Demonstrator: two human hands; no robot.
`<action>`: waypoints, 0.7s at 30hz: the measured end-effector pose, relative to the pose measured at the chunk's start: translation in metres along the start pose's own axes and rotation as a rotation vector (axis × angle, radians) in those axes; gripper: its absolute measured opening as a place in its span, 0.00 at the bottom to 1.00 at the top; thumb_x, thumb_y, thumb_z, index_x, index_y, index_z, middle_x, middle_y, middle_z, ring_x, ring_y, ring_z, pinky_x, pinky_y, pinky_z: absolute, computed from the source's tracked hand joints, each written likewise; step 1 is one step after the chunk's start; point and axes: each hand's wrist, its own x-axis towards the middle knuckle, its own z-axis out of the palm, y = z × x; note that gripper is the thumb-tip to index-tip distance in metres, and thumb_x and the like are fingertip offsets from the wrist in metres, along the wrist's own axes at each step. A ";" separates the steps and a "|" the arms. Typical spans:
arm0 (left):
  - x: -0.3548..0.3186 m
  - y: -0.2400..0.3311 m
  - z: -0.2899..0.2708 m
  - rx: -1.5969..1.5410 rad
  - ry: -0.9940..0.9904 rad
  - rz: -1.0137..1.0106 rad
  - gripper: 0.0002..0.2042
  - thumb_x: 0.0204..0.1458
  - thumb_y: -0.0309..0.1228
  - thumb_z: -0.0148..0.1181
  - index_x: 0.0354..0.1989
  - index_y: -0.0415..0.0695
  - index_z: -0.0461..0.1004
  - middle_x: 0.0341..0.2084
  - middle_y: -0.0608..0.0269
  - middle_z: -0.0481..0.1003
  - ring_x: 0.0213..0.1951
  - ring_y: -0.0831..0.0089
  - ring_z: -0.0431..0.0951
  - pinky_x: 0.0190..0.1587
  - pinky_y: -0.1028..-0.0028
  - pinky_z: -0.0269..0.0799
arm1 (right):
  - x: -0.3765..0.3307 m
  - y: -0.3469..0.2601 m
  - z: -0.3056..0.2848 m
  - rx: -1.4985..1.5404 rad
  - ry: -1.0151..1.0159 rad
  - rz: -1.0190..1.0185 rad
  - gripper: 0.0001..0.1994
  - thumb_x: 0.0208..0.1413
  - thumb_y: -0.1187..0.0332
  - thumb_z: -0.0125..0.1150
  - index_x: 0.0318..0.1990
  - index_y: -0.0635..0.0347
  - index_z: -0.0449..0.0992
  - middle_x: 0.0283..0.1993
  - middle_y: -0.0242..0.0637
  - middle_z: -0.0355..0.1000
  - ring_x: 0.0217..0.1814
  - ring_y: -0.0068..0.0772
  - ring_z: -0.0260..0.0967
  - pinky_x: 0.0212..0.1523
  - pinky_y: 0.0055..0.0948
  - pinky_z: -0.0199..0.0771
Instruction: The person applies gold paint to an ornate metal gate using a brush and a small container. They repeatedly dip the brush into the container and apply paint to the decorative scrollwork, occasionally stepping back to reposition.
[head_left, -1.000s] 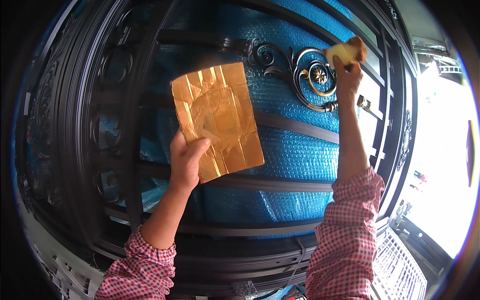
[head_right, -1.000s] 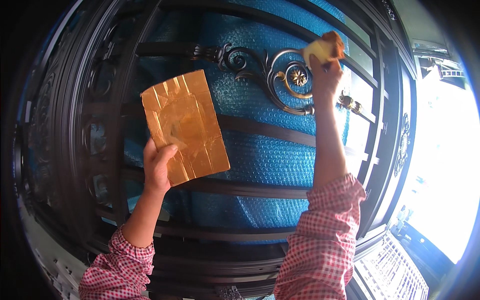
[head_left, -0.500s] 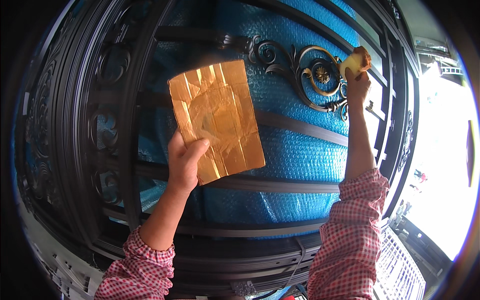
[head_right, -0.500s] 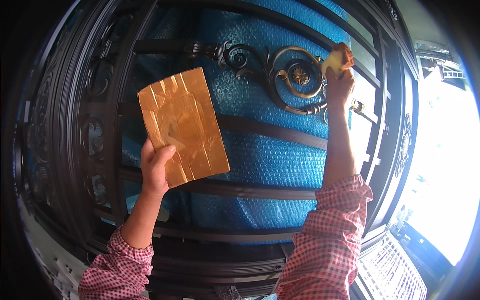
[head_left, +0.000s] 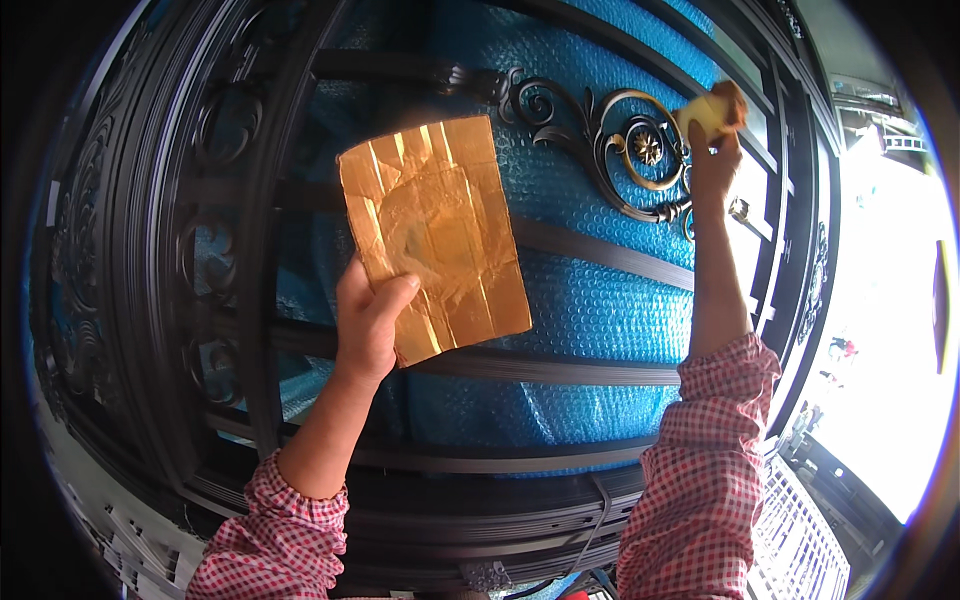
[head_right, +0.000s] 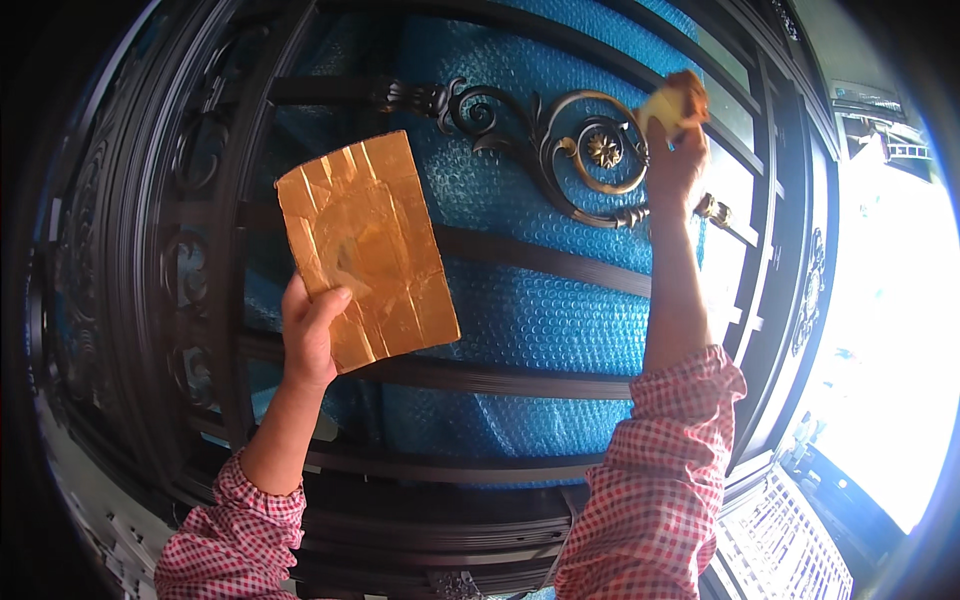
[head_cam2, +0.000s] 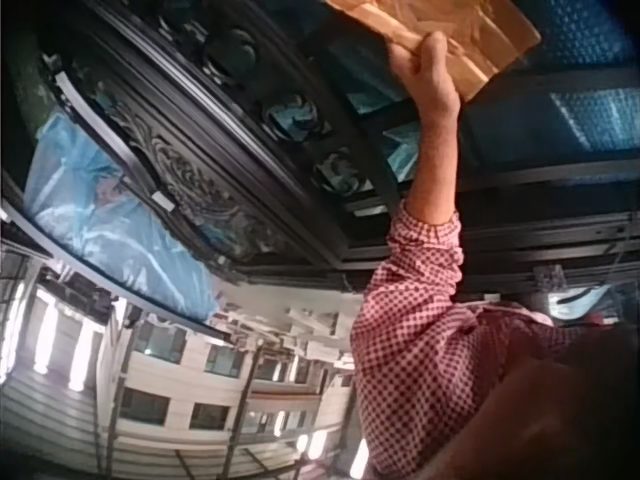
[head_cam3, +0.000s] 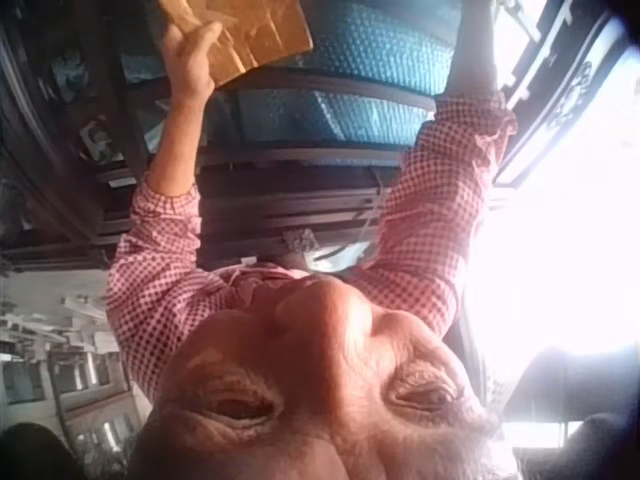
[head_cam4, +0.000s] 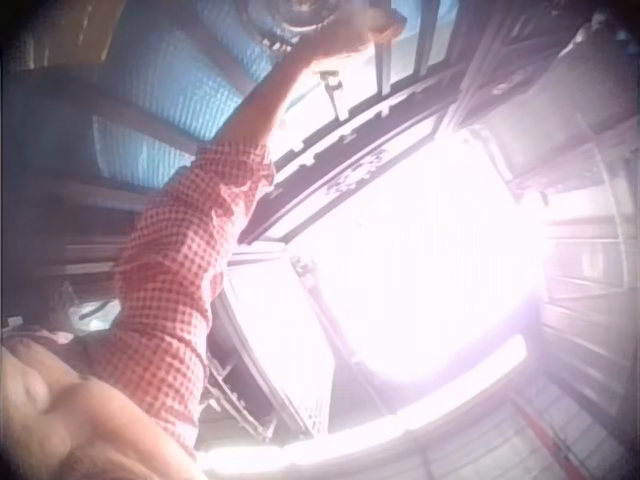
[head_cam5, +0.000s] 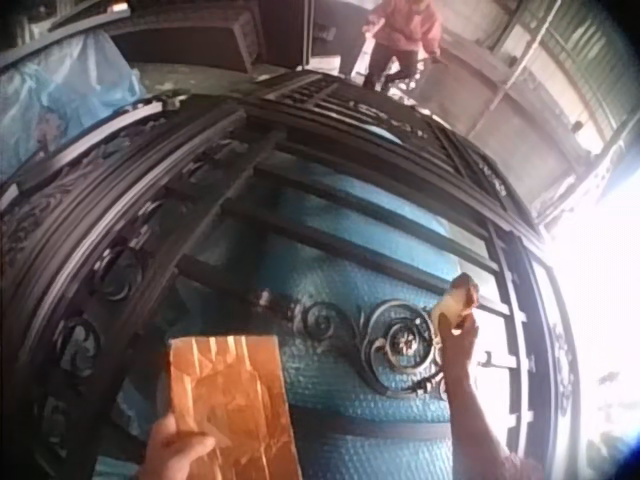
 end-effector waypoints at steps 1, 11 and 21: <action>0.000 0.001 0.001 0.001 -0.006 -0.001 0.18 0.44 0.23 0.48 0.46 0.35 0.62 0.37 0.60 0.69 0.38 0.78 0.69 0.42 0.77 0.65 | 0.006 0.000 0.006 -0.031 0.015 -0.060 0.17 0.43 0.59 0.60 0.37 0.61 0.71 0.36 0.41 0.71 0.38 0.37 0.69 0.39 0.33 0.66; -0.001 0.001 0.001 -0.007 0.004 -0.021 0.18 0.45 0.23 0.48 0.46 0.35 0.62 0.37 0.61 0.69 0.38 0.79 0.68 0.42 0.77 0.65 | 0.004 0.011 0.007 -0.098 -0.019 -0.097 0.17 0.42 0.59 0.60 0.39 0.57 0.72 0.37 0.38 0.70 0.40 0.38 0.67 0.42 0.35 0.65; -0.001 0.001 0.000 0.007 -0.017 -0.019 0.18 0.45 0.23 0.48 0.47 0.35 0.61 0.38 0.60 0.69 0.38 0.78 0.69 0.43 0.77 0.65 | 0.000 0.002 0.006 0.143 0.019 -0.042 0.15 0.43 0.64 0.60 0.37 0.62 0.72 0.31 0.41 0.72 0.32 0.35 0.70 0.37 0.32 0.68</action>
